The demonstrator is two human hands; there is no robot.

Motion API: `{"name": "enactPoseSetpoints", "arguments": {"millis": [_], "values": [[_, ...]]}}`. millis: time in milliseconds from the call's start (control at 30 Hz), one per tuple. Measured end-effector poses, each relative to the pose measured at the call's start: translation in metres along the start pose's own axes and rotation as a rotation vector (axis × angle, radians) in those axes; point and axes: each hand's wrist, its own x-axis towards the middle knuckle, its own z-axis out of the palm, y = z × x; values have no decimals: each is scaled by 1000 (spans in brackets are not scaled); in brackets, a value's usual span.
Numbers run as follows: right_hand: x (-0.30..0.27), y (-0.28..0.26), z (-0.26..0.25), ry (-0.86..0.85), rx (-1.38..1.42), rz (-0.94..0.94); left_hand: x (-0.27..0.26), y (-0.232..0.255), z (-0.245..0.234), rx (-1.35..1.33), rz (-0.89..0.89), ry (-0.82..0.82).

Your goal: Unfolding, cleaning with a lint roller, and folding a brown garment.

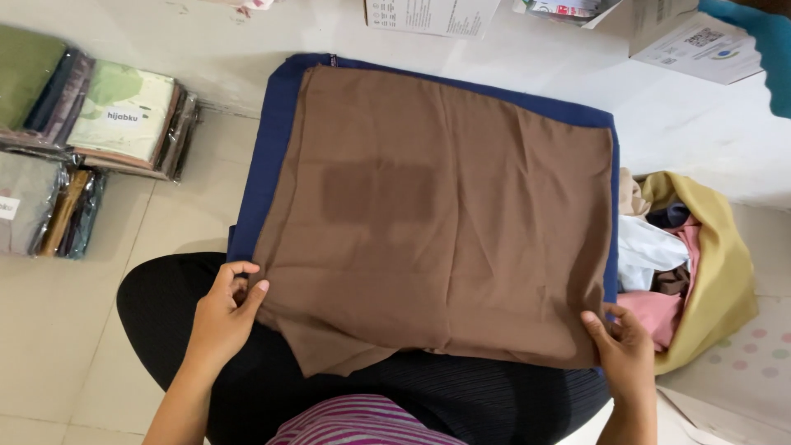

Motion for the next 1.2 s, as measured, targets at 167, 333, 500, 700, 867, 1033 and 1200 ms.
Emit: {"name": "enactPoseSetpoints", "arguments": {"millis": [167, 333, 500, 700, 867, 1033, 1200], "values": [[8, 31, -5, -161, 91, -75, -1, -4, -1, 116, 90, 31], [8, 34, -7, -159, 252, -78, 4, -16, 5, 123, 198, 70], [16, 46, -5, -277, 545, -17, 8, -19, 10, 121, 228, 98], [25, 59, -10, -345, 482, -18, 9, -11, 2, 120, 52, -22], [13, 10, -8, -211, 397, 87, 12, -6, -9, -183, -50, -103], [12, 12, -9, -229, 377, 76, 12, -12, -14, -333, -47, -173], [21, 37, -9, -243, 353, 56, 10, -7, -20, -174, -84, -165]]}}
